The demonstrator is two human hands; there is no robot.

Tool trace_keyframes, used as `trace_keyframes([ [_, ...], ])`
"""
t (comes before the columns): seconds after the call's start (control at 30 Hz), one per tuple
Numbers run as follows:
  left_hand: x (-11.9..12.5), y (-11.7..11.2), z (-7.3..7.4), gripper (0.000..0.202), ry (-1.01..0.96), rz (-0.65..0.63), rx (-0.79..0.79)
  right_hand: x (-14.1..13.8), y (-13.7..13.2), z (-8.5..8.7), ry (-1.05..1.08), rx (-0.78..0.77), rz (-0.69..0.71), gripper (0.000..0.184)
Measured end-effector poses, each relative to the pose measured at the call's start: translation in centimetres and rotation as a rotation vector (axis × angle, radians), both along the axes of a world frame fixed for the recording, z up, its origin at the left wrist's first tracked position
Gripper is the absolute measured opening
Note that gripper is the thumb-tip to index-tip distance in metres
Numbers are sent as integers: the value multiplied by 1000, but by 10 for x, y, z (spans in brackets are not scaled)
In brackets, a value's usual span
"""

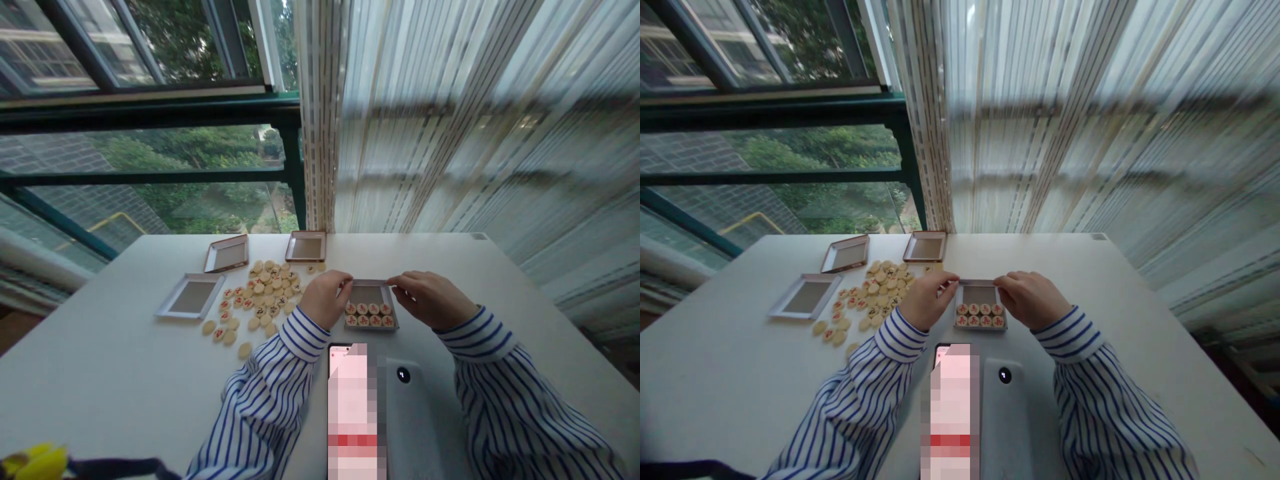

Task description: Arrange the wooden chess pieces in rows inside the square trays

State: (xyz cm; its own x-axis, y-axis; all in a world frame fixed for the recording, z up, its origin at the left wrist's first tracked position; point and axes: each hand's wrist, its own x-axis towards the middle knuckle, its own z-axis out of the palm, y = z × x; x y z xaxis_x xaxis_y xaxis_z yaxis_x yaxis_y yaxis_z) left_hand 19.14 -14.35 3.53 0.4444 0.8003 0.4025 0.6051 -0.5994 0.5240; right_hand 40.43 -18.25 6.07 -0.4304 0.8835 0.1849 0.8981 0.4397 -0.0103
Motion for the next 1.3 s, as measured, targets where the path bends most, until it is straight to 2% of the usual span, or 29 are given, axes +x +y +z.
trace_keyframes([
  [0.13, -7, -13, 0, 19, -14, -21, -19, -1, -1, 1, 32, 33, -2, 26],
  [0.27, -21, -19, 1, 19, 3, 21, -40, -4, -2, 2, 57, 77, -25, 26],
  [0.4, -42, -15, 3, 19, 5, 116, -58, -7, -3, 2, 65, 82, -46, 26],
  [0.63, -70, -5, 2, 21, 18, 184, -46, -16, -5, 4, 110, 51, -21, 25],
  [0.97, -52, 19, -1, 26, 108, 107, -89, -32, 12, 5, 98, 17, -4, 25],
  [1.17, -36, 42, -5, 29, 265, 108, -156, -32, 24, -3, 122, 13, -26, 24],
  [1.3, -31, 56, -11, 31, 391, 62, -205, -27, 30, -7, 129, 13, -32, 24],
])
